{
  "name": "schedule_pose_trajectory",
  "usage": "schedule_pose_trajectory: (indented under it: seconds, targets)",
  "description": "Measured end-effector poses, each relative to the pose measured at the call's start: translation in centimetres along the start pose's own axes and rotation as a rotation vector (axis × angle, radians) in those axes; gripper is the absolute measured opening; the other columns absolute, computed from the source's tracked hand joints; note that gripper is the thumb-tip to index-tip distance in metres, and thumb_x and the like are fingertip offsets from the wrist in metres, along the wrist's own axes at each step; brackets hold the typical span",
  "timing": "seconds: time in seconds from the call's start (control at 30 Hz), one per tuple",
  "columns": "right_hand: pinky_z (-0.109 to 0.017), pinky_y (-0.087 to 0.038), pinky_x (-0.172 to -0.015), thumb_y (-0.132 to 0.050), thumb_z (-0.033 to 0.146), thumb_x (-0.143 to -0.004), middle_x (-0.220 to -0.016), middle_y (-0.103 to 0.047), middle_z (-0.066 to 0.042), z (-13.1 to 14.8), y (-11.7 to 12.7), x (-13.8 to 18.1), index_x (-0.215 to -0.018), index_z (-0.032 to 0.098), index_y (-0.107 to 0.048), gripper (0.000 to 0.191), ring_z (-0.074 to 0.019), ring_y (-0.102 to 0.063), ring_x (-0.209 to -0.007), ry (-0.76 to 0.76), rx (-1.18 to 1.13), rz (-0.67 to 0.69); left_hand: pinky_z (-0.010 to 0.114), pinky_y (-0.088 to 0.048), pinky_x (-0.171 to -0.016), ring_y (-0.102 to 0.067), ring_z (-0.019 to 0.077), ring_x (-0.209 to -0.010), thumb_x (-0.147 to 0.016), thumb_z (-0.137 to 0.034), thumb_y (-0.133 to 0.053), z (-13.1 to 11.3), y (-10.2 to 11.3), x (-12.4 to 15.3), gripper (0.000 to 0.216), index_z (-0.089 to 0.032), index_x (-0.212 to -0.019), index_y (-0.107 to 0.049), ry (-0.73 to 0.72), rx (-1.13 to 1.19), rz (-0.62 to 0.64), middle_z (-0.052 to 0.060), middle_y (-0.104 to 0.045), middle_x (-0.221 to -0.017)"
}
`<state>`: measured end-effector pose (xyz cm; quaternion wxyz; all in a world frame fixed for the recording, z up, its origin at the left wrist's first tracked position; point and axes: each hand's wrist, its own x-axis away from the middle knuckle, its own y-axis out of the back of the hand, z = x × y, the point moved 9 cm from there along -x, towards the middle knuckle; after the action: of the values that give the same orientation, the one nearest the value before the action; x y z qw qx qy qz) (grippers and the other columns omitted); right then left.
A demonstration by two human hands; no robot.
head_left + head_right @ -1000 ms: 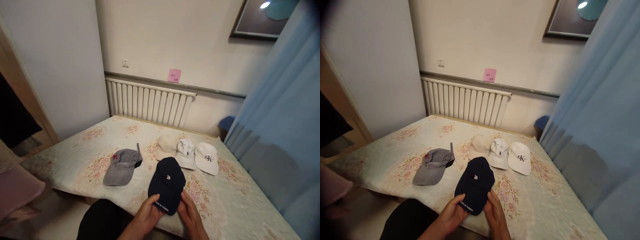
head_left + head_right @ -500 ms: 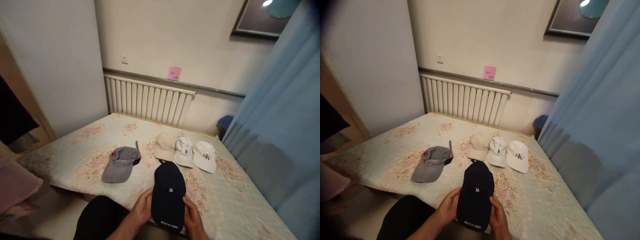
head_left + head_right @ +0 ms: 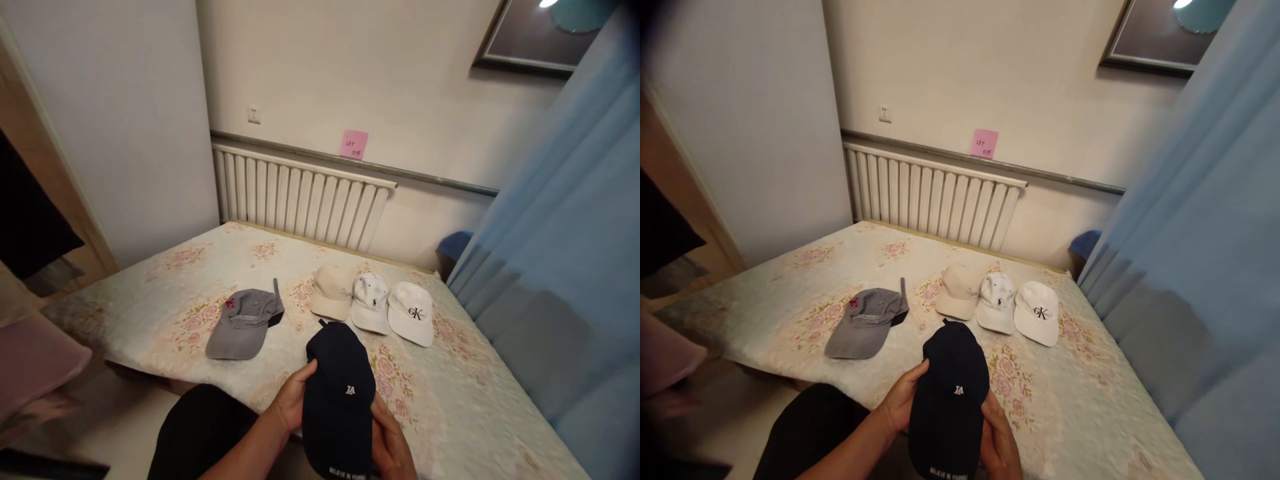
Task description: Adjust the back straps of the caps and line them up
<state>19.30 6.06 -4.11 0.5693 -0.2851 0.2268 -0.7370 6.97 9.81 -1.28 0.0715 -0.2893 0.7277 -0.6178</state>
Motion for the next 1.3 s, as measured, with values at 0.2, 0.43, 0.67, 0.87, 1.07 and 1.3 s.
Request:
schedule_pose_trajectory:
  seconds: [0.2,0.43,0.67,0.87,1.07,1.3]
  targets:
    - [-0.041,-0.037,-0.103,-0.072,0.028,-0.065,-0.114,-0.067,-0.005,2.0,-1.4,2.3,-0.111,0.024,-0.064,0.047,-0.0254,-0.053,-0.117,0.02,0.001,-0.09,0.045,-0.038,-0.095,-0.065,0.0334,-0.093,-0.077,-0.037,-0.055,0.4,-0.5,0.3,0.043,-0.003,-0.102,-0.066,0.028,-0.041,-0.058,0.017,-0.071,-0.091]
    - [-0.051,-0.045,-0.094,-0.067,0.021,-0.07,-0.112,-0.068,-0.007,2.5,-4.1,3.3,-0.119,0.025,-0.058,0.05,-0.0282,-0.06,-0.107,-0.123,-0.224,-0.1,0.043,-0.038,-0.095,-0.062,0.0323,-0.101,-0.079,-0.038,-0.055,0.8,-1.7,0.4,0.046,-0.006,-0.11,-0.063,0.037,-0.02,0.027,0.015,-0.071,-0.098]
    - [-0.051,-0.047,-0.091,-0.071,0.024,-0.069,-0.098,-0.073,-0.006,3.2,-3.1,4.3,-0.115,0.025,-0.062,0.046,-0.0284,-0.067,-0.094,-0.22,-0.263,-0.204,0.044,-0.033,-0.101,-0.06,0.0316,-0.106,-0.081,-0.035,-0.052,0.0,-4.2,1.0,0.042,-0.007,-0.111,-0.063,-0.085,0.035,0.091,0.015,-0.07,-0.101]
    - [-0.052,-0.046,-0.092,-0.069,0.036,-0.071,-0.096,-0.073,-0.01,2.1,-1.5,4.3,-0.107,0.017,-0.066,0.041,-0.0304,-0.065,-0.098,-0.314,-0.258,-0.286,0.041,-0.031,-0.104,-0.057,0.0291,-0.111,-0.082,-0.033,-0.055,-0.7,-4.2,1.6,0.04,-0.009,-0.112,-0.063,-0.147,0.078,0.087,0.012,-0.07,-0.101]
    - [-0.053,-0.042,-0.096,-0.067,0.044,-0.07,-0.096,-0.072,-0.012,1.2,-2.2,4.4,-0.099,0.014,-0.07,0.042,-0.0322,-0.062,-0.104,-0.367,-0.202,-0.239,0.043,-0.032,-0.103,-0.059,0.03,-0.108,-0.081,-0.032,-0.056,-0.8,-3.1,1.5,0.041,-0.009,-0.114,-0.062,-0.15,0.061,0.045,0.013,-0.071,-0.096]
    - [-0.056,-0.042,-0.095,-0.069,0.049,-0.065,-0.098,-0.072,-0.013,1.3,-2.0,4.2,-0.095,0.019,-0.071,0.043,-0.0348,-0.059,-0.107,-0.258,-0.121,-0.176,0.045,-0.034,-0.1,-0.06,0.0323,-0.106,-0.083,-0.046,-0.051,-0.2,-3.0,1.6,0.05,-0.01,-0.118,-0.059,-0.032,0.042,0.099,0.015,-0.07,-0.102]
